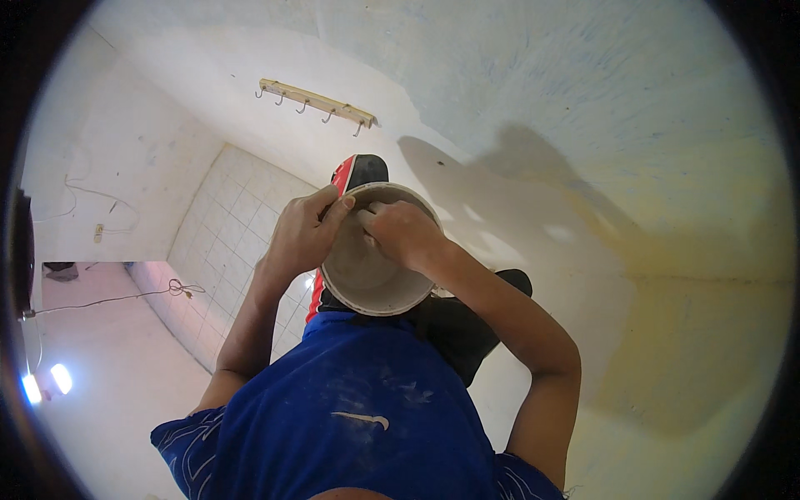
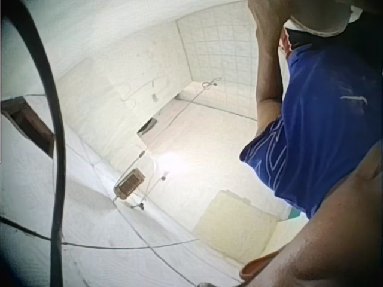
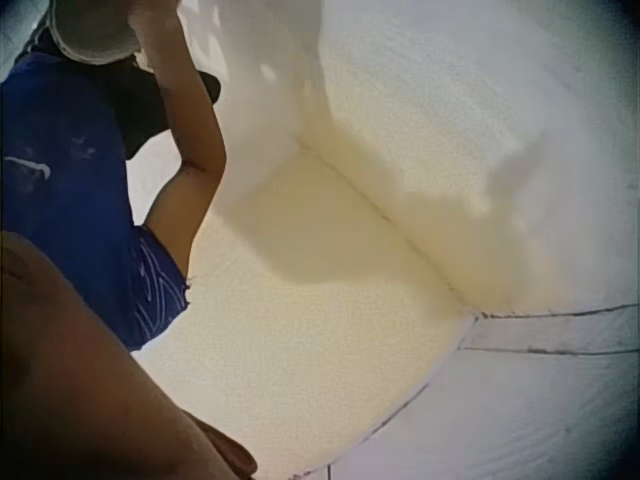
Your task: Painting the ceiling of a room using a paintbrush and a bucket of paint.
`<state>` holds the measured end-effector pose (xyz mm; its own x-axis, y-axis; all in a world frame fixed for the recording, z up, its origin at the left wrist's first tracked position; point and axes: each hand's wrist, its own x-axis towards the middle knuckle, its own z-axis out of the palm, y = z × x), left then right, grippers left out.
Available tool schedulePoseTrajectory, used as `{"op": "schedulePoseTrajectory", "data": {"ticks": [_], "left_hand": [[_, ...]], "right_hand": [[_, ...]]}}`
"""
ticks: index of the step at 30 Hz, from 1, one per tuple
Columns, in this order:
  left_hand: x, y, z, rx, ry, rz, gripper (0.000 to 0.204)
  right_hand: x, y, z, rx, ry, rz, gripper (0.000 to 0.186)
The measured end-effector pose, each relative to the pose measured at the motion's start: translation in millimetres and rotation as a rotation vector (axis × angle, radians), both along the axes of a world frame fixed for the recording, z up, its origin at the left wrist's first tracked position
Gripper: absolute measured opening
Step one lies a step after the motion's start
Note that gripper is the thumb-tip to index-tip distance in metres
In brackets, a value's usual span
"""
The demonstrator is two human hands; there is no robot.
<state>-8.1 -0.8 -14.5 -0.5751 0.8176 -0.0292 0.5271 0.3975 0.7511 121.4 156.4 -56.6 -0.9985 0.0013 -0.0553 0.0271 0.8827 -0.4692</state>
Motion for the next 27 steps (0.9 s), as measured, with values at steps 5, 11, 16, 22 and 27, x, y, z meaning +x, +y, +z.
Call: {"op": "schedulePoseTrajectory", "data": {"ticks": [5, 11, 16, 22, 27], "left_hand": [[-3.9, -1.9, -10.7, 0.024, 0.035, -0.015, 0.038], [-6.0, 0.9, -3.6, -0.015, -0.017, 0.031, 0.039], [-4.7, 4.9, -3.5, 0.003, 0.002, 0.020, 0.040], [-1.8, 3.9, -5.5, 0.037, -0.006, 0.021, 0.041], [-6.5, -5.1, -6.7, 0.074, 0.008, 0.031, 0.043]], "right_hand": [[3.1, -10.5, -11.7, 0.045, -0.208, 0.016, 0.017], [9.7, 4.8, 26.7, -0.126, -0.180, -0.043, 0.014], [10.3, -12.5, 1.6, -0.155, -0.217, -0.076, 0.011], [21.3, -2.3, 31.8, -0.192, -0.017, -0.056, 0.017], [64.4, 18.0, 57.7, -0.626, 0.215, -0.184, 0.023]]}}
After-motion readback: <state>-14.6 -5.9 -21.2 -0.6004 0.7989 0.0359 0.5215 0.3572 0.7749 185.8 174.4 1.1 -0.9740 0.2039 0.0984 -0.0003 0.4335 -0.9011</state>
